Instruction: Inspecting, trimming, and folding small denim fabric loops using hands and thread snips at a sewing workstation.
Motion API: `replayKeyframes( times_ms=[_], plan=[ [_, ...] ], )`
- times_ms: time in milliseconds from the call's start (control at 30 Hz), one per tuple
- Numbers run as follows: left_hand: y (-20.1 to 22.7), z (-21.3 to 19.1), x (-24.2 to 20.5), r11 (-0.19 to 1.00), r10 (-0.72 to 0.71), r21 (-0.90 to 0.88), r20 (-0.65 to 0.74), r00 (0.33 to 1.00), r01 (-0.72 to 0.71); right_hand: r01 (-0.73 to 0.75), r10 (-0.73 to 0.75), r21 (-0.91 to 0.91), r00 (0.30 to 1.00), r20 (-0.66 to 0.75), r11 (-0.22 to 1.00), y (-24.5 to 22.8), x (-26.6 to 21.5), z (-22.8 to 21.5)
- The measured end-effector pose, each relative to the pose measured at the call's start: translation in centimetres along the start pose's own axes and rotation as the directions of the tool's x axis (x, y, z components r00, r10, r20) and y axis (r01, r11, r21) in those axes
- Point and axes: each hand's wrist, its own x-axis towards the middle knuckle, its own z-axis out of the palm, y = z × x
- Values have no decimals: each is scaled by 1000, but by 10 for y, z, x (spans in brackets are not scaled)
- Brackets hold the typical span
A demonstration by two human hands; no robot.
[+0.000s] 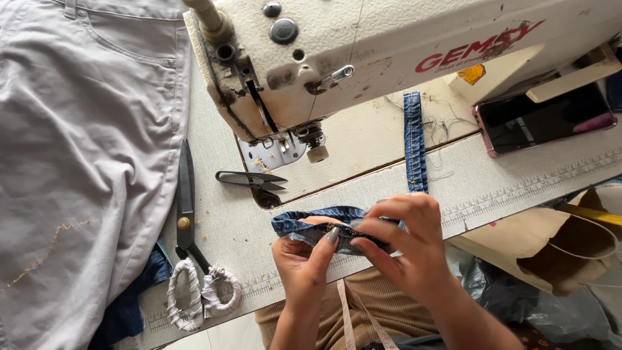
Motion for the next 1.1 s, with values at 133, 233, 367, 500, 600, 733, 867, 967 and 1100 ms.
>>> replayKeyframes(
  times_ms=[133, 233, 367, 500, 600, 733, 867, 967, 1100],
  plan=[
    [-2, -3, -3, 999, 28, 22, 14, 1000, -28, 140, -140, -130, 990, 8, 981, -1, 1, 6],
    [-8, -7, -6, 1000, -5, -19, -24, 1000, 5, 135, -140, -269, 990, -1, 954, -8, -1, 12],
    [-5, -8, -7, 999, 30, 34, 2, 1000, -30, -44, 48, -150, 999, 23, 988, 12, -21, 19],
    [-3, -5, -9, 997, 73, 3, 31, 997, -73, -289, 302, 109, 945, -125, 951, 29, -25, 12],
    [-5, -4, -11, 994, 102, 16, 84, 991, -104, -183, 186, 94, 982, -26, 979, 16, -16, 5],
    [7, 1, -10, 985, 123, 106, 144, 982, -139, 115, -118, 35, 987, 110, 993, 2, -5, 6],
    [10, -2, -10, 992, 81, 79, 179, 981, -96, 195, -188, -89, 979, 84, 977, -1, 2, 7],
    [16, 0, -7, 984, 145, 56, 273, 951, -166, 214, -201, -131, 974, 101, 968, 0, 4, 6],
    [6, -4, -10, 958, 170, 192, 223, 960, -215, 170, -157, -132, 982, 103, 977, -1, 3, 8]
  ],
)
